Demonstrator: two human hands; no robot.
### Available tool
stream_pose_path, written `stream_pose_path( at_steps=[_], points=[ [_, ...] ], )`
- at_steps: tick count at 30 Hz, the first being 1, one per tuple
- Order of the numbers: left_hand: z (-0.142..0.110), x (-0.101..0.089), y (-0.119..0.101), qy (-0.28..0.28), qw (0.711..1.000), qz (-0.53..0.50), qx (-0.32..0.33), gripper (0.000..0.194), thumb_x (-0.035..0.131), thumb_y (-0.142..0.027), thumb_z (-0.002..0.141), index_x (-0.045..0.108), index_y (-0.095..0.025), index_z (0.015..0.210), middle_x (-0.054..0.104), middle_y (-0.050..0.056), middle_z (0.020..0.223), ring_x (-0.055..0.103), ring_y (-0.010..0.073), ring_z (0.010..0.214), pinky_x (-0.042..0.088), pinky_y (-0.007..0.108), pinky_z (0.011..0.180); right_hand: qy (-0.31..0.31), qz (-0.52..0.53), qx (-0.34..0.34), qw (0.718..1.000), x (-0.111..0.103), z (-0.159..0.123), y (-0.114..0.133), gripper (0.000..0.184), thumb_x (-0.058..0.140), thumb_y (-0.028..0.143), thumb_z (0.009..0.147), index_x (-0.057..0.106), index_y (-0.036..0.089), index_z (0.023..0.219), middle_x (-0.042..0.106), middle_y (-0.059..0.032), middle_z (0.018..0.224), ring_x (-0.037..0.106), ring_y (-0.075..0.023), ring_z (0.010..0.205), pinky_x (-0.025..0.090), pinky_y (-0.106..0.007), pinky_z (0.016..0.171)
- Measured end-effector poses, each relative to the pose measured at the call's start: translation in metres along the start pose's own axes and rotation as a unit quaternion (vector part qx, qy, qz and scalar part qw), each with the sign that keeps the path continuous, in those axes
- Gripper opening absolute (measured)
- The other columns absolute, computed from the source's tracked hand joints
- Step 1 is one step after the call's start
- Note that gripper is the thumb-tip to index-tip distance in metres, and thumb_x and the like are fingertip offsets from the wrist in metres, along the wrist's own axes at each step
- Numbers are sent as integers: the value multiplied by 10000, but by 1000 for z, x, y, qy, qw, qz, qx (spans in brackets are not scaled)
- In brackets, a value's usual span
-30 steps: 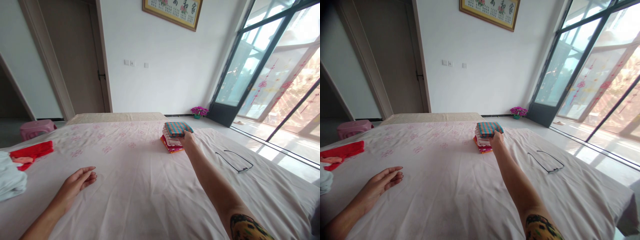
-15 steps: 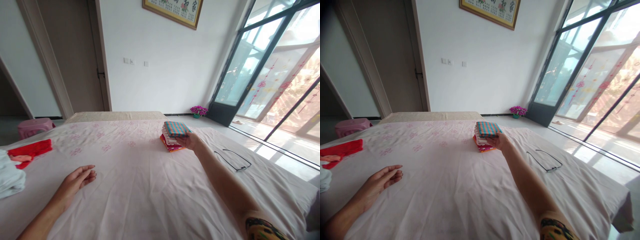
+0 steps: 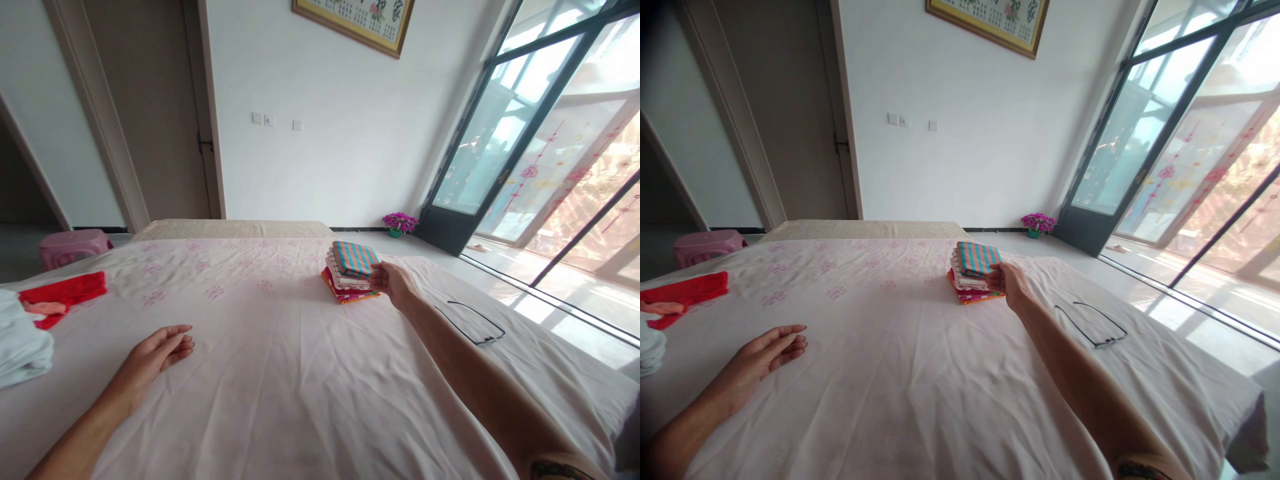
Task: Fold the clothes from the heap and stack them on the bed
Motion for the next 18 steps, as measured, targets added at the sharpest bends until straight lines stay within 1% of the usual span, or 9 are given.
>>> stream_pose_path(
  at_steps=[2, 3, 5, 6, 8, 10, 12, 14, 18],
  points=[
    [-1, 0, -1, -5, 1000, 2, 3, 418, 788, -343, 652, 668, -151, 1004, 706, 45, 805, 687, 160, 773, 596, 238, 758, -26, -107, -133, 985, 12, 15, 27, 341, 377, 329, 922, 620, 149, 1078, 700, -128, 977, 673, -215, 841, 539, -389, 808],
    [-1, 1, -2, -5, 1000, 4, 4, 422, 788, -347, 652, 669, -152, 1006, 707, 44, 805, 688, 161, 774, 596, 239, 758, -34, -184, -192, 963, 21, 22, 40, 380, 370, 363, 930, 615, 158, 1137, 677, -135, 1106, 644, -239, 997, 494, -416, 916],
    [-1, 0, -1, -2, 1000, 10, 6, 438, 784, -370, 658, 664, -154, 1020, 708, 44, 817, 689, 158, 789, 592, 232, 770, -32, -343, -252, 904, 45, 37, 53, 463, 379, 433, 937, 563, 178, 1277, 549, -133, 1357, 474, -287, 1273, 342, -477, 1078],
    [0, 0, 0, -1, 1000, 14, 6, 449, 782, -384, 662, 660, -155, 1029, 707, 44, 824, 688, 156, 796, 588, 226, 777, -31, -405, -259, 876, 56, 44, 55, 504, 377, 463, 942, 513, 193, 1345, 467, -122, 1445, 365, -301, 1360, 261, -511, 1119],
    [1, -2, 2, 2, 1000, 20, 8, 471, 778, -406, 666, 652, -155, 1043, 706, 45, 834, 686, 154, 805, 584, 223, 789, -11, -489, -260, 833, 74, 57, 48, 528, 375, 499, 951, 451, 240, 1405, 351, -86, 1531, 190, -308, 1441, 127, -575, 1140],
    [1, -2, 3, 4, 1000, 24, 10, 488, 777, -419, 666, 647, -156, 1055, 705, 46, 838, 684, 157, 806, 584, 234, 797, 47, -536, -248, 806, 87, 68, 31, 486, 385, 503, 955, 464, 299, 1389, 338, -45, 1541, 128, -301, 1457, 73, -619, 1125],
    [1, -2, 3, 4, 1000, 27, 13, 493, 779, -425, 664, 648, -155, 1056, 705, 49, 840, 685, 166, 810, 588, 256, 805, 109, -557, -229, 791, 92, 77, 12, 450, 408, 495, 949, 483, 345, 1367, 365, -14, 1527, 138, -291, 1456, 72, -635, 1115],
    [0, -1, 1, 0, 1000, 28, 13, 492, 787, -428, 651, 654, -155, 1038, 706, 51, 838, 686, 177, 810, 591, 278, 806, 149, -564, -216, 783, 91, 86, -1, 451, 442, 487, 933, 475, 384, 1371, 370, 14, 1524, 157, -281, 1452, 82, -619, 1122],
    [-2, 2, -3, -12, 999, 30, 5, 514, 807, -448, 610, 666, -154, 1006, 705, 50, 816, 682, 181, 801, 592, 267, 786, 157, -561, -200, 788, 89, 101, -6, 449, 441, 502, 925, 497, 404, 1360, 427, 26, 1489, 270, -280, 1409, 145, -546, 1137]
  ],
)
Point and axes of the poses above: each hand's wrist, its own z-axis towards the middle knuckle, its own x-axis out of the palm, y = z × x, the point moved 5 cm from there along z, towards the middle knuckle
